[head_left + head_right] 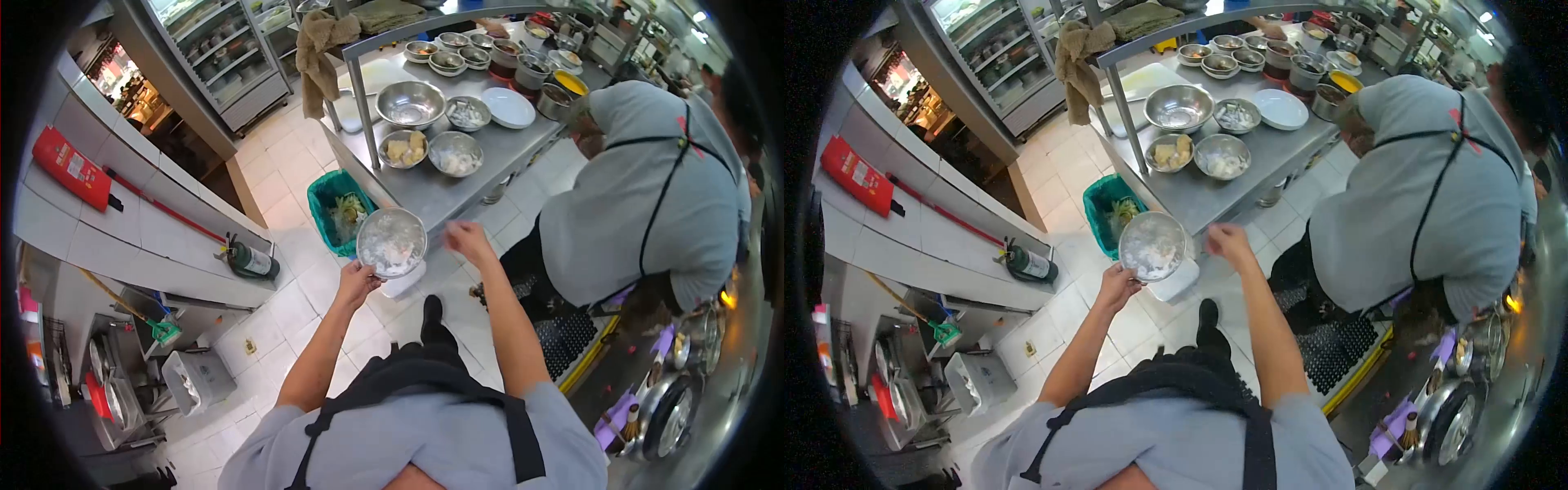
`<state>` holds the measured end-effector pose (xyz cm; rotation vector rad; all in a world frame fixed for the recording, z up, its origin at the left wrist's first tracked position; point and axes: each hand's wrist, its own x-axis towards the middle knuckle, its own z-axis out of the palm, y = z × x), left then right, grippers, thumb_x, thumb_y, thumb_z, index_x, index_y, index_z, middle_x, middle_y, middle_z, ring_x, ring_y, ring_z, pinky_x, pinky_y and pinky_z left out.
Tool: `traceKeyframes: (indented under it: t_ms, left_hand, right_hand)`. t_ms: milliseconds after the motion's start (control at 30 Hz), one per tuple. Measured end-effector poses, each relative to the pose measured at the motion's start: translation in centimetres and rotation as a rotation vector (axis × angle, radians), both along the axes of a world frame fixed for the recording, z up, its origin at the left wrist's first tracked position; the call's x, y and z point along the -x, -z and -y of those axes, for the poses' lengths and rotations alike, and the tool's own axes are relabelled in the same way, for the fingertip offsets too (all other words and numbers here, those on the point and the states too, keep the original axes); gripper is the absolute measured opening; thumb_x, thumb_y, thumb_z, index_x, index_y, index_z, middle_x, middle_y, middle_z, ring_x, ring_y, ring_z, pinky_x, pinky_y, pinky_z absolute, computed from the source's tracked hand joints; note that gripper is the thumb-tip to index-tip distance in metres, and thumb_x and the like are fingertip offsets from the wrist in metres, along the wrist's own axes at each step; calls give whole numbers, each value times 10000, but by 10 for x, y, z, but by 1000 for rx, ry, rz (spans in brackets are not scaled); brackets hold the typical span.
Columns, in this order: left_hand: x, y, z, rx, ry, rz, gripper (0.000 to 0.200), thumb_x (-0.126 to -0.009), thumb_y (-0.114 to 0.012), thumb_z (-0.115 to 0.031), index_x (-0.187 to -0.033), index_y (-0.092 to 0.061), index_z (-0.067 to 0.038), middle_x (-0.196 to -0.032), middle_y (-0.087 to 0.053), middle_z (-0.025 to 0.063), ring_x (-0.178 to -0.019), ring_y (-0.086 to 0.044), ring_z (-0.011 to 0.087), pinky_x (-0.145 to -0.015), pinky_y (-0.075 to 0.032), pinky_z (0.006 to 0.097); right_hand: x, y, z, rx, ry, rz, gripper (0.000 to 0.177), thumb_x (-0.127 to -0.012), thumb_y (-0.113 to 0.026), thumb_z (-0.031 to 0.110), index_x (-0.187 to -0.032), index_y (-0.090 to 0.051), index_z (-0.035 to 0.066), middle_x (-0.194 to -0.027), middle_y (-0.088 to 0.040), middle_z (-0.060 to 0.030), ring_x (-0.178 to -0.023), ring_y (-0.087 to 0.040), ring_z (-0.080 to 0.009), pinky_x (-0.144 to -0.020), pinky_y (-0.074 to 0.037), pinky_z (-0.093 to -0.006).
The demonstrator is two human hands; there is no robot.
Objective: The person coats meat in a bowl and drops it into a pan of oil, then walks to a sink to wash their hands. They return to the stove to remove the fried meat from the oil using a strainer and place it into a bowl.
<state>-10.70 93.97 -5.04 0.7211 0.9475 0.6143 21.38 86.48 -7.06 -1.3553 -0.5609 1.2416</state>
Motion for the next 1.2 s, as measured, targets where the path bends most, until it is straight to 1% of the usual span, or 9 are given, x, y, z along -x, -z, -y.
traceKeyframes:
  t_ms: [33,167,300,467,600,867,1033,1133,1200]
  left_hand:
    - [0,-4,-6,-14,-15,-4,174,-901,-580,-22,-1064,-583,38,-875,-690,152,-715,-708,232,-587,-569,289]
    - [-13,-20,-30,-24,-49,-80,166,-904,-573,-16,-1059,-579,43,-875,-691,153,-705,-712,238,-597,-585,300]
    - [-20,-9,-54,-13,-82,-201,145,-895,-576,-7,-1026,-582,54,-859,-686,152,-685,-712,238,-598,-606,307]
    - [-32,0,-83,-45,-88,-207,124,-876,-585,-9,-982,-589,54,-824,-672,139,-652,-705,235,-553,-601,293]
    - [-59,0,-120,-127,4,-233,140,-859,-578,-20,-971,-593,63,-809,-660,127,-626,-692,217,-546,-602,301]
    - [-145,-7,-191,-220,389,-75,161,-910,-594,-56,-1032,-613,48,-856,-670,101,-664,-691,188,-600,-600,291]
    - [-134,9,-195,-88,428,-77,172,-933,-600,-76,-1077,-609,17,-908,-656,69,-730,-692,164,-654,-612,285]
    - [-118,29,-194,-148,465,-106,202,-942,-587,-78,-1128,-586,1,-936,-671,88,-746,-703,184,-656,-610,307]
    - [-119,13,-191,-43,438,-11,134,-926,-592,-66,-1040,-548,-10,-967,-665,117,-744,-700,210,-659,-624,348]
  right_hand:
    - [2,-2,-43,35,32,-132,299,-963,-658,275,-1011,-616,-18,-851,-677,-123,-673,-651,-191,-544,-520,-318]
    - [17,-15,-182,145,275,-139,317,-940,-670,282,-952,-591,-25,-802,-664,-137,-555,-620,-204,-439,-484,-330]
    - [5,51,-258,100,342,-106,234,-919,-633,178,-816,-565,-20,-661,-606,-117,-412,-532,-184,-329,-390,-326]
    - [10,15,-199,74,253,-194,234,-893,-608,136,-746,-569,-41,-556,-535,-66,-382,-486,-155,-321,-276,-326]
    - [-7,-57,-135,140,76,-126,183,-863,-583,115,-730,-572,-10,-537,-516,-52,-372,-458,-140,-330,-279,-310]
    - [-53,-132,-108,162,81,264,180,-818,-584,104,-693,-602,-24,-516,-531,-43,-387,-484,-117,-353,-350,-291]
    - [-36,-106,-121,231,34,591,355,-922,-630,214,-714,-637,-74,-571,-638,-124,-441,-616,-191,-417,-476,-336]
    - [-91,-59,-110,288,258,866,379,-912,-665,274,-796,-650,-87,-597,-654,-151,-509,-659,-270,-530,-541,-381]
    - [-129,5,-111,308,469,1067,352,-894,-654,259,-868,-654,-93,-616,-660,-180,-559,-670,-323,-608,-550,-398]
